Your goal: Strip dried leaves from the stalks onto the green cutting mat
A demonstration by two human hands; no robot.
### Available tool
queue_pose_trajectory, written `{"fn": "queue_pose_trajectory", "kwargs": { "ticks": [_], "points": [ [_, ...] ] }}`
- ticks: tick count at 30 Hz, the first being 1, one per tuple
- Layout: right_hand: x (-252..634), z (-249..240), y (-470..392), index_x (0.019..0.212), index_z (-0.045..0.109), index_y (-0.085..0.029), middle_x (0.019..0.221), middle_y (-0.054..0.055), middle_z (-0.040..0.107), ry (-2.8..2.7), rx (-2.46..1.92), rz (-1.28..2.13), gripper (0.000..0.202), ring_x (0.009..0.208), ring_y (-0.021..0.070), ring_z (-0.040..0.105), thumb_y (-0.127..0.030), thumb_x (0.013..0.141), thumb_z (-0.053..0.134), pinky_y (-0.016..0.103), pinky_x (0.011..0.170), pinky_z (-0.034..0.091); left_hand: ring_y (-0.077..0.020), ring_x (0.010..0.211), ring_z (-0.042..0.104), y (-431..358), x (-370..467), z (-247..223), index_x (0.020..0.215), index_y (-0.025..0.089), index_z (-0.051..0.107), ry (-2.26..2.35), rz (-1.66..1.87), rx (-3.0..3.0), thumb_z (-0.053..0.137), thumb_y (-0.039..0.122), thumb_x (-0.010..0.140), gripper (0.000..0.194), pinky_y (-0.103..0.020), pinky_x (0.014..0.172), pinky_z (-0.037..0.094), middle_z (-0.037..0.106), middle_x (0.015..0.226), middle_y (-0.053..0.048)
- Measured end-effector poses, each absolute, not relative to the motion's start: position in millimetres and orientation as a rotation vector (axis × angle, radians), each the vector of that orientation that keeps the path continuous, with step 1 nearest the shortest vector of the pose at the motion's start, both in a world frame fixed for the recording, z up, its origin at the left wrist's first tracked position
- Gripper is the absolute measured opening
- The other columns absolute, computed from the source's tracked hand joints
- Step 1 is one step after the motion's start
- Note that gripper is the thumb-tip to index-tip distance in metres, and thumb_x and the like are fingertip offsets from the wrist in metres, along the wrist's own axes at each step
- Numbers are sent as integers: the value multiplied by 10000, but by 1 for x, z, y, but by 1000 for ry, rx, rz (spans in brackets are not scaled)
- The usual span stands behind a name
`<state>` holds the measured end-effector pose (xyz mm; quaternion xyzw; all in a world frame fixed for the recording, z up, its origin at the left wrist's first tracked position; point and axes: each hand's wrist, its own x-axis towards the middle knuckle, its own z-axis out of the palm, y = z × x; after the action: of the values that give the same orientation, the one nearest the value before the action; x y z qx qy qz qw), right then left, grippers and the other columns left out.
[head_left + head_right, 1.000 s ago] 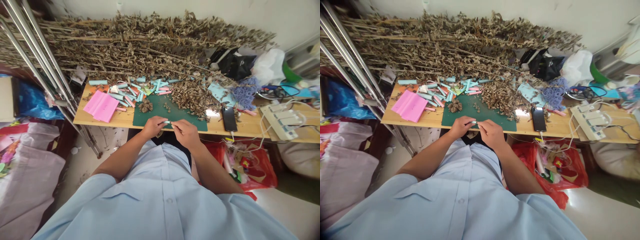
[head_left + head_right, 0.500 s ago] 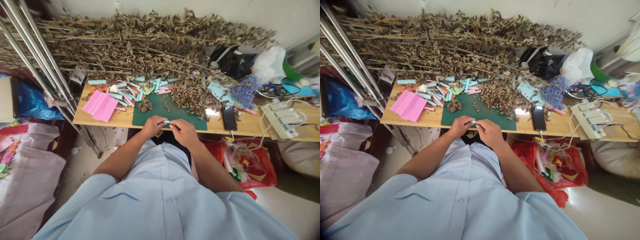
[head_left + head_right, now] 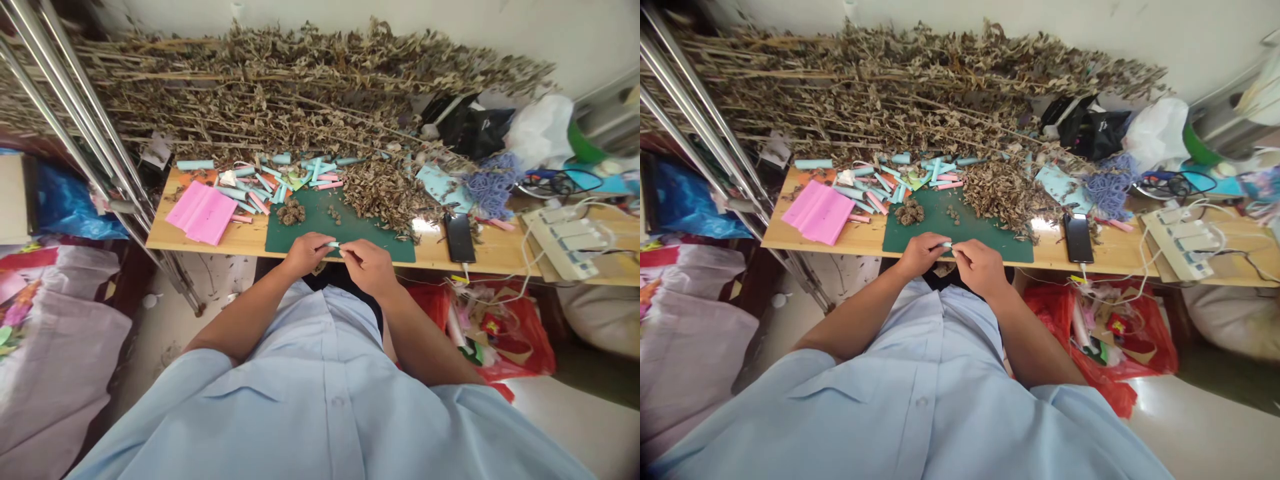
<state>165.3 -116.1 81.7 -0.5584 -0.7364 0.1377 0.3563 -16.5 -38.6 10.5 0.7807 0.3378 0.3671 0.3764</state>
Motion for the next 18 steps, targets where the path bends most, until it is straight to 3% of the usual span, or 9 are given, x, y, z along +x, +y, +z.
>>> {"fn": "queue_pose_trajectory", "kwargs": {
  "ticks": [12, 18],
  "points": [
    [166, 83, -115, 1032, 710, -244, 925, 49, 734, -1923, -1470, 381, 157, 845, 197, 677, -246, 933, 588, 317, 771, 528, -169, 949, 680, -39, -17, 8, 1064, 202, 752, 824, 981, 1977, 671, 291, 906, 199, -296, 881, 519, 761, 1015, -61],
    [182, 57, -85, 983, 705, -221, 889, 39, 718, -1620, -1595, 410, 165, 736, 181, 650, -316, 919, 586, 330, 734, 540, -169, 926, 680, -40, -17, 13, 1064, 201, 756, 848, 957, 1987, 675, 276, 902, 196, -295, 869, 523, 761, 993, -62]
  ]
}}
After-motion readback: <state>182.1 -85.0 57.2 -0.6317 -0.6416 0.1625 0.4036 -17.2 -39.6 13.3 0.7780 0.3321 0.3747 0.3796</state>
